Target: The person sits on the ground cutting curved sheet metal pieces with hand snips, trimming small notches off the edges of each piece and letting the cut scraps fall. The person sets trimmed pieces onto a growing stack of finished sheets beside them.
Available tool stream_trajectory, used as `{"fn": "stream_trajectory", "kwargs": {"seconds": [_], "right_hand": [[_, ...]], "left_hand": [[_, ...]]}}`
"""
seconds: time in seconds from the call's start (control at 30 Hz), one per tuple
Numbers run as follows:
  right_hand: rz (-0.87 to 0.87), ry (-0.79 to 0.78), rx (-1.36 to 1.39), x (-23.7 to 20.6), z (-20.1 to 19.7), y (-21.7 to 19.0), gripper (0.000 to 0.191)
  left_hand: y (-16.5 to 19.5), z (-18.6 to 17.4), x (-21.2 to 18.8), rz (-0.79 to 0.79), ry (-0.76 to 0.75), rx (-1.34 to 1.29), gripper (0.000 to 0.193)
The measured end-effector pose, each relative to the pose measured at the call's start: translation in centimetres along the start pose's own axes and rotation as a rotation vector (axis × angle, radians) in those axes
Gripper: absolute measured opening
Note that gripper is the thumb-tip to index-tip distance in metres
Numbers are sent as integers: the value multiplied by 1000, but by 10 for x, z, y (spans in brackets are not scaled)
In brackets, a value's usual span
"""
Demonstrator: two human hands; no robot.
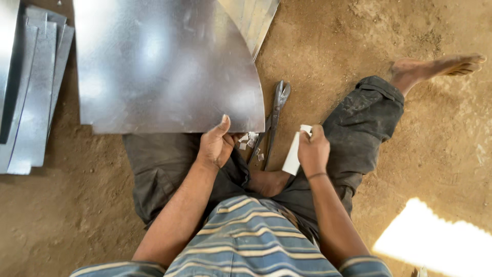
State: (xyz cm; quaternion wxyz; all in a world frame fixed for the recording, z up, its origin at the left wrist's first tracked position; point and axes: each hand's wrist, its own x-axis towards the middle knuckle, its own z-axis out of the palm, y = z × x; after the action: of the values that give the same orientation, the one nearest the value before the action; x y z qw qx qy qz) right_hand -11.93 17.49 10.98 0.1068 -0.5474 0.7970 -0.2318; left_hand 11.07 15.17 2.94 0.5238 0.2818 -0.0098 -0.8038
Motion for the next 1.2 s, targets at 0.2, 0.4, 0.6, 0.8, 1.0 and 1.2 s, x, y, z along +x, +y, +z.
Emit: {"fn": "stream_trajectory", "kwargs": {"seconds": [0.2, 0.4, 0.6, 0.8, 1.0, 1.2], "right_hand": [[-100, -339, -124, -34, 52, -70, 25], [-100, -229, 13, -27, 67, -32, 26], [26, -43, -115, 29, 31, 74, 41], [211, -319, -228, 8, 56, 67, 60], [155, -439, 38, -15, 104, 80, 47], [1016, -612, 1323, -19, 61, 89, 22]], "left_hand": [[-13, -11, 5, 43, 21, 91, 42], [-4, -6, 7, 53, 75, 34, 45], [0, 17, 4, -7, 122, 141, 43], [21, 38, 78, -118, 36, 104, 37], [30, 58, 145, -149, 14, 151, 25], [-1, 41, 175, -222, 151, 57, 17]]}}
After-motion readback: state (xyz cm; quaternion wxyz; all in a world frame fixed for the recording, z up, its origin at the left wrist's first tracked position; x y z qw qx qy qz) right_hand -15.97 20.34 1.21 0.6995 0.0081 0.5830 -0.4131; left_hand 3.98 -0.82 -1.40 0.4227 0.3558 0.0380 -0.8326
